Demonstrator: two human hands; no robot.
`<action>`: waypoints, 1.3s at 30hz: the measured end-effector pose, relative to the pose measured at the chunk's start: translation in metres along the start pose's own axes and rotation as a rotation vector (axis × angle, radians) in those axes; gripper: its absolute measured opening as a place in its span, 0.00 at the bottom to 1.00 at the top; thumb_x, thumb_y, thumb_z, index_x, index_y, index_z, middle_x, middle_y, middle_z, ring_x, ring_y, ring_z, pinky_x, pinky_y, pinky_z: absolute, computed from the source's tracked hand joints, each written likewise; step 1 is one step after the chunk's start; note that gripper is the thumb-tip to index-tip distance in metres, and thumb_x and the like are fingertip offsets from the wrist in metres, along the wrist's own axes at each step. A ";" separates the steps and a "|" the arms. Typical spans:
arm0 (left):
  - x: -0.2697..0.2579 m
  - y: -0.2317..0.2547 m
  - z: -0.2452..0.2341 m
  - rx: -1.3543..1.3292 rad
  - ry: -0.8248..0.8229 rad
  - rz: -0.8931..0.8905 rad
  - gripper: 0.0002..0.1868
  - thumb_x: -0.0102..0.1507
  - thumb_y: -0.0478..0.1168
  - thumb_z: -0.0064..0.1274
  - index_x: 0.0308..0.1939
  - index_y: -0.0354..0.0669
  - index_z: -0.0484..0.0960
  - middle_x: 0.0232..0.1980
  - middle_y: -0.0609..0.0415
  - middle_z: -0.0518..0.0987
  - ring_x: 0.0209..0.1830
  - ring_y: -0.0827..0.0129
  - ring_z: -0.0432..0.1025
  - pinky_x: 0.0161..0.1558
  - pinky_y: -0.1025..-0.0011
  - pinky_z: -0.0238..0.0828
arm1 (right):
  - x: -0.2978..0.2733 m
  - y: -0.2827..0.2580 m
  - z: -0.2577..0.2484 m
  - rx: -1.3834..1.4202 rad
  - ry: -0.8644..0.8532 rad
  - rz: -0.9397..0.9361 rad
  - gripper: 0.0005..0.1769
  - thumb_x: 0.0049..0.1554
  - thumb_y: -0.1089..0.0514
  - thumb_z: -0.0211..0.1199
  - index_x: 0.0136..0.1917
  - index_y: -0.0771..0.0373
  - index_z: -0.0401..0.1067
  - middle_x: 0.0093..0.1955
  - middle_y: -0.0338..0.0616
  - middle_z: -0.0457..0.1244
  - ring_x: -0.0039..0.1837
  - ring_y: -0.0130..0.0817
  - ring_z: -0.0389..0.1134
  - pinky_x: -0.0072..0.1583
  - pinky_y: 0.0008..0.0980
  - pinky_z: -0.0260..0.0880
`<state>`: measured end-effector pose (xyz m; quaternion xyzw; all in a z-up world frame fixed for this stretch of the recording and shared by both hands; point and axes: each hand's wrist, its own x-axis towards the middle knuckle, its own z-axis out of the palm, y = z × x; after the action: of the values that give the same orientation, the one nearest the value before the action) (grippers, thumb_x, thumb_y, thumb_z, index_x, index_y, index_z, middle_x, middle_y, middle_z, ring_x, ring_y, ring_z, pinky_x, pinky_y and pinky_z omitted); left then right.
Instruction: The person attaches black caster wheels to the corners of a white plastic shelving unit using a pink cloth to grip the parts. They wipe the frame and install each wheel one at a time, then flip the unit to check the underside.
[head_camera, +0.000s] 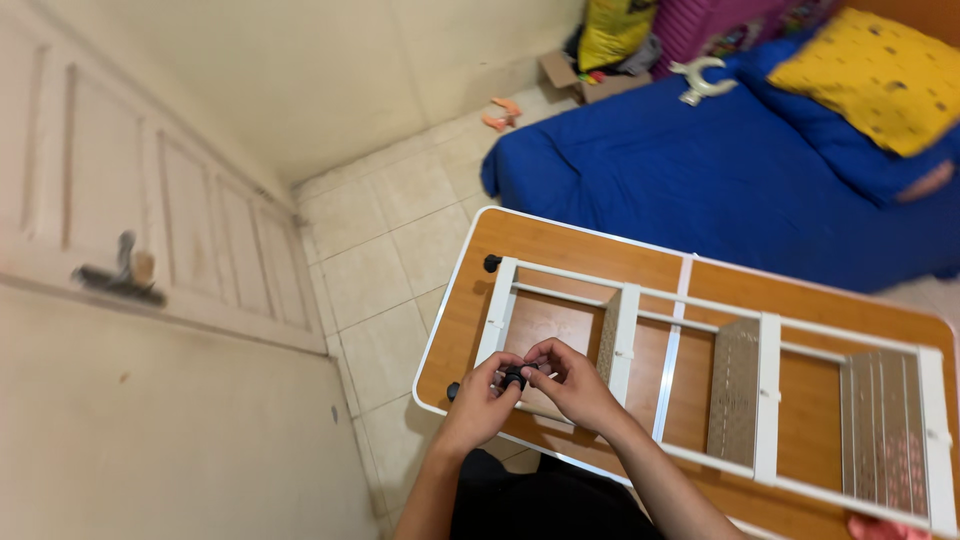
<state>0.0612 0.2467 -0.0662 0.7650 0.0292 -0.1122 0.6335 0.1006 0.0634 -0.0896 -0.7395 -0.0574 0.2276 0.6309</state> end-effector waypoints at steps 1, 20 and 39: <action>0.006 0.002 -0.003 -0.014 -0.036 -0.017 0.14 0.63 0.34 0.52 0.52 0.39 0.79 0.38 0.53 0.82 0.33 0.77 0.76 0.32 0.76 0.72 | 0.001 0.001 0.000 0.001 0.031 0.018 0.14 0.56 0.58 0.69 0.54 0.64 0.72 0.47 0.38 0.68 0.49 0.26 0.69 0.52 0.28 0.73; 0.100 -0.056 -0.114 0.166 -0.398 0.097 0.16 0.61 0.34 0.59 0.53 0.38 0.78 0.45 0.50 0.85 0.37 0.69 0.81 0.39 0.71 0.78 | 0.059 0.063 0.113 0.054 0.496 0.198 0.28 0.57 0.51 0.67 0.65 0.64 0.66 0.58 0.48 0.67 0.59 0.36 0.71 0.55 0.35 0.73; 0.141 -0.100 -0.155 0.160 -0.492 -0.001 0.16 0.61 0.35 0.57 0.53 0.38 0.78 0.48 0.51 0.84 0.33 0.71 0.79 0.34 0.72 0.75 | 0.099 0.036 0.159 -0.313 0.670 0.591 0.39 0.49 0.55 0.74 0.66 0.71 0.60 0.52 0.63 0.68 0.53 0.55 0.73 0.52 0.46 0.76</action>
<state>0.2004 0.4035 -0.1655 0.7625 -0.1343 -0.2970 0.5589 0.1164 0.2370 -0.1661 -0.8430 0.3288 0.1347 0.4037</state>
